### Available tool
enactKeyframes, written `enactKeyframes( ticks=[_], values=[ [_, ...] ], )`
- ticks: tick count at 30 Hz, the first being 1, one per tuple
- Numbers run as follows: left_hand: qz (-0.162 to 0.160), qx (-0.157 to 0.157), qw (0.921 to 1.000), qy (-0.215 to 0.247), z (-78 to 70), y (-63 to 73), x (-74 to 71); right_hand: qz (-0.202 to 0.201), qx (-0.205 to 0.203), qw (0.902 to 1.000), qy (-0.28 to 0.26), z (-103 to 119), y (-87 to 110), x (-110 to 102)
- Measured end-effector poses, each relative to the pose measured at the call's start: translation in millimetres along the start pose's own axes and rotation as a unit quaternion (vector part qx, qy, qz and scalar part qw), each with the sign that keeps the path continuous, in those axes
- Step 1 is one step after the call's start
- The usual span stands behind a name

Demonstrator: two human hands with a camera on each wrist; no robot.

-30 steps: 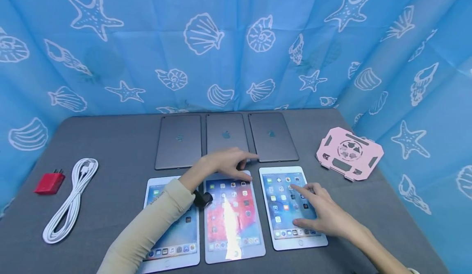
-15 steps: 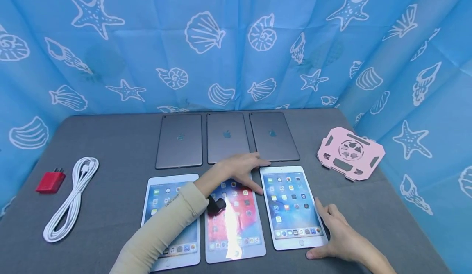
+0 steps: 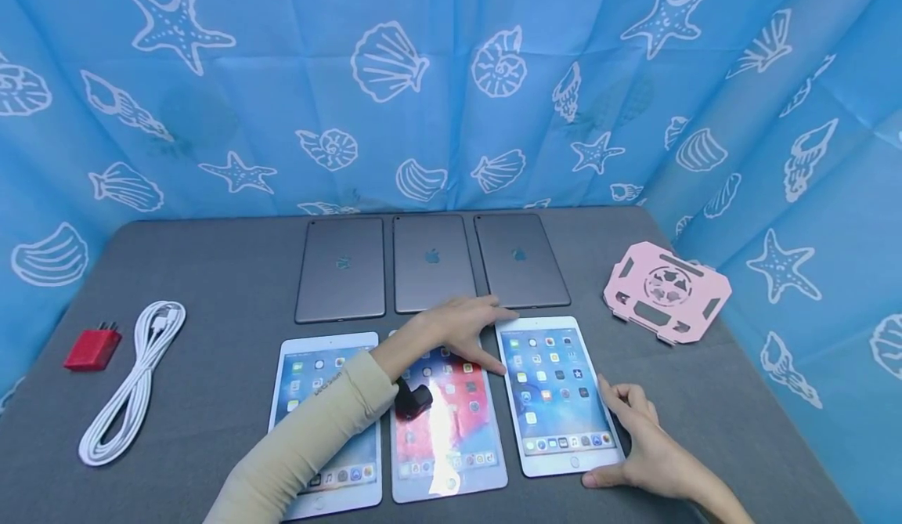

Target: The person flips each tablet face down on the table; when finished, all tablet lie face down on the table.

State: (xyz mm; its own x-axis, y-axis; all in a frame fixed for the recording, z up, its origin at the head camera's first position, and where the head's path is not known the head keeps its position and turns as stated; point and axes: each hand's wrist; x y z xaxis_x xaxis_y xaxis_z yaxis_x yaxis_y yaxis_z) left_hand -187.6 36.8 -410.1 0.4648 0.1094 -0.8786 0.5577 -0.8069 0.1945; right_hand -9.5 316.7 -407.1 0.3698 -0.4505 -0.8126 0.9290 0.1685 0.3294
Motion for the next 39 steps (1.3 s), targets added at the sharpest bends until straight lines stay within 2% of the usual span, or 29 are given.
enactKeyframes(
  ticks=[9,13,16,21,28,34,39],
  values=[
    [-0.006,0.003,1.0000,-0.008,0.2,-0.8,1.8,-0.029,-0.011,0.9991,-0.028,-4.0,3.3,4.9],
    [-0.013,0.004,0.9999,-0.005,0.5,-0.8,1.6,-0.054,-0.035,0.9957,-0.067,-6.5,6.2,5.4],
    [-0.029,0.007,0.9995,0.003,1.8,-1.6,2.9,-0.063,-0.072,0.9874,-0.126,-5.4,8.9,2.8],
    [-0.061,0.019,0.9979,0.015,3.8,-2.7,6.5,-0.052,-0.131,0.9665,-0.215,3.7,12.3,-6.2],
    [-0.076,0.034,0.9963,0.022,-0.1,-5.6,8.9,-0.087,-0.156,0.9667,-0.184,22.4,19.9,-11.7],
    [-0.085,0.052,0.9950,-0.005,-11.9,-9.3,14.0,-0.111,-0.184,0.9616,-0.171,35.8,21.9,-10.1],
    [-0.100,0.053,0.9935,0.007,-17.7,-12.5,18.1,-0.116,-0.211,0.9561,-0.166,49.5,21.1,-8.5]
  ],
)
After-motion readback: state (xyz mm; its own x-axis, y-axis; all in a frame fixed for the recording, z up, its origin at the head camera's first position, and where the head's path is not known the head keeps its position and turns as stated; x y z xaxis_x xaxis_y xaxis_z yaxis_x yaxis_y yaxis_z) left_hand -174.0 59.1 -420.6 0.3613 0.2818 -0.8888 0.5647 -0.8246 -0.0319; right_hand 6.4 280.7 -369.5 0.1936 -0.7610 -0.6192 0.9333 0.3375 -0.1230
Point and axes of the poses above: each hand's wrist, its own y-axis away from the middle knuckle, its own x-axis out of the palm, z = x × y, and after that the axes turned 4 degrees about y, right-handed
